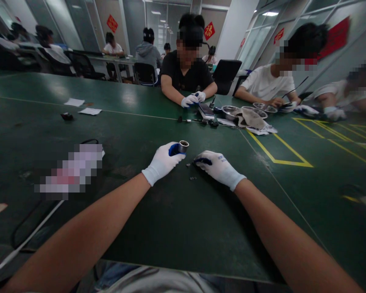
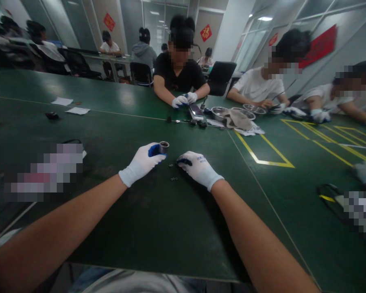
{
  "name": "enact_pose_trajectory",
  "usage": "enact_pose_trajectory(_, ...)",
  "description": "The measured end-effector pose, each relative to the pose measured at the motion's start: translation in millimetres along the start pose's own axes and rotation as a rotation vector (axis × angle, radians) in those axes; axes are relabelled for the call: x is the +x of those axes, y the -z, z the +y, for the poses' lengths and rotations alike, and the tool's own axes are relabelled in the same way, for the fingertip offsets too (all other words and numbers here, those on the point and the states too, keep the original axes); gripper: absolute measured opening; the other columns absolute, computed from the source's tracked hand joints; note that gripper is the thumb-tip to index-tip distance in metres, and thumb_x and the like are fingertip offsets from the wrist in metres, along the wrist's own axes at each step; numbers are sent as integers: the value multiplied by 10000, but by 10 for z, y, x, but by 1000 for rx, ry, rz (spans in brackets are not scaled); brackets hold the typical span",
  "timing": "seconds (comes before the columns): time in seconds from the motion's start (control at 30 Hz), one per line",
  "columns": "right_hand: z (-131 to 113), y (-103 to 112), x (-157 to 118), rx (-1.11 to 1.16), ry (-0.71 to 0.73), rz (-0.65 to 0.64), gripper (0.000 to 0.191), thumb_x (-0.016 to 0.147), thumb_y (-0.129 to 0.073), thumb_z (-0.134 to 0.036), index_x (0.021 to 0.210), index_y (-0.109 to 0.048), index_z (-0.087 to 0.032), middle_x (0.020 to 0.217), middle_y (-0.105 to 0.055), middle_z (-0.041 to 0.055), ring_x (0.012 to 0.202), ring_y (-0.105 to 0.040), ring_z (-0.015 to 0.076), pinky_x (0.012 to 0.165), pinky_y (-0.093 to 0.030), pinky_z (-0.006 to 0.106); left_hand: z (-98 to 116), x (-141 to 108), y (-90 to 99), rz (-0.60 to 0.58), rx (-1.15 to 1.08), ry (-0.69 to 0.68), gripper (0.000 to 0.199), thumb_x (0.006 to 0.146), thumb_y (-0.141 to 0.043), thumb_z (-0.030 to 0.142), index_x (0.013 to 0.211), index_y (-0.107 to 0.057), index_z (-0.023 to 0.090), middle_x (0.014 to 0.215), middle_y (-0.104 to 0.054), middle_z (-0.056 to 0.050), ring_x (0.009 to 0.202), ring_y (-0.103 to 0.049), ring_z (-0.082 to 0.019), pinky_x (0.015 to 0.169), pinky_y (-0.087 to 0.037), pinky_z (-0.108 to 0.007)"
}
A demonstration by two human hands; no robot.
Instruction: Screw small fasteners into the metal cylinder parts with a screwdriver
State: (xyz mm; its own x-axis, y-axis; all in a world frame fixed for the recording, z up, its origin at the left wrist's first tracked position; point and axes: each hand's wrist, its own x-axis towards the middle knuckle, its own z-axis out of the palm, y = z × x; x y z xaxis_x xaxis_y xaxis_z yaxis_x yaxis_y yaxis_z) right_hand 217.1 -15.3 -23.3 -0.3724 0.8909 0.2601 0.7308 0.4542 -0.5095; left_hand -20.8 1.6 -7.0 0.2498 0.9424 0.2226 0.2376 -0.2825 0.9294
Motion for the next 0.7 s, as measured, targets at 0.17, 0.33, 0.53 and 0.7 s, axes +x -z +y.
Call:
enact_pose_trajectory(0.17,80,73,1,-35,-44,-9,223,872,-702,-109,1007,-832,-230,1063,-813,68,965,-786,214,950,-636,353,5,-3,4,-8,4,-13,268,783,-772,157,1050,-750,157,1082,-797,-86,1068,-727,-260,1116,-498,-510)
enact_pose_trajectory(0.33,152,62,-21,60,-161,61,209,877,-703,-165,1034,-822,-237,1049,-827,55,972,-794,221,970,-640,379,4,2,8,-15,18,-10,276,788,-769,158,1064,-744,156,1088,-797,-80,1072,-725,-255,1111,-501,-497)
enact_pose_trajectory(0.53,142,48,-21,80,-227,91,164,870,-711,-184,989,-814,-230,1011,-832,54,955,-792,224,963,-640,401,5,2,-3,-18,19,-10,304,794,-767,160,1097,-747,153,1123,-796,-92,1099,-721,-260,1138,-481,-520)
enact_pose_trajectory(0.7,119,37,-31,75,-222,105,151,863,-719,-184,975,-808,-230,989,-827,55,923,-786,223,936,-643,402,12,-3,-1,-21,28,-17,297,803,-771,167,1099,-750,153,1120,-790,-93,1098,-721,-260,1126,-490,-507)
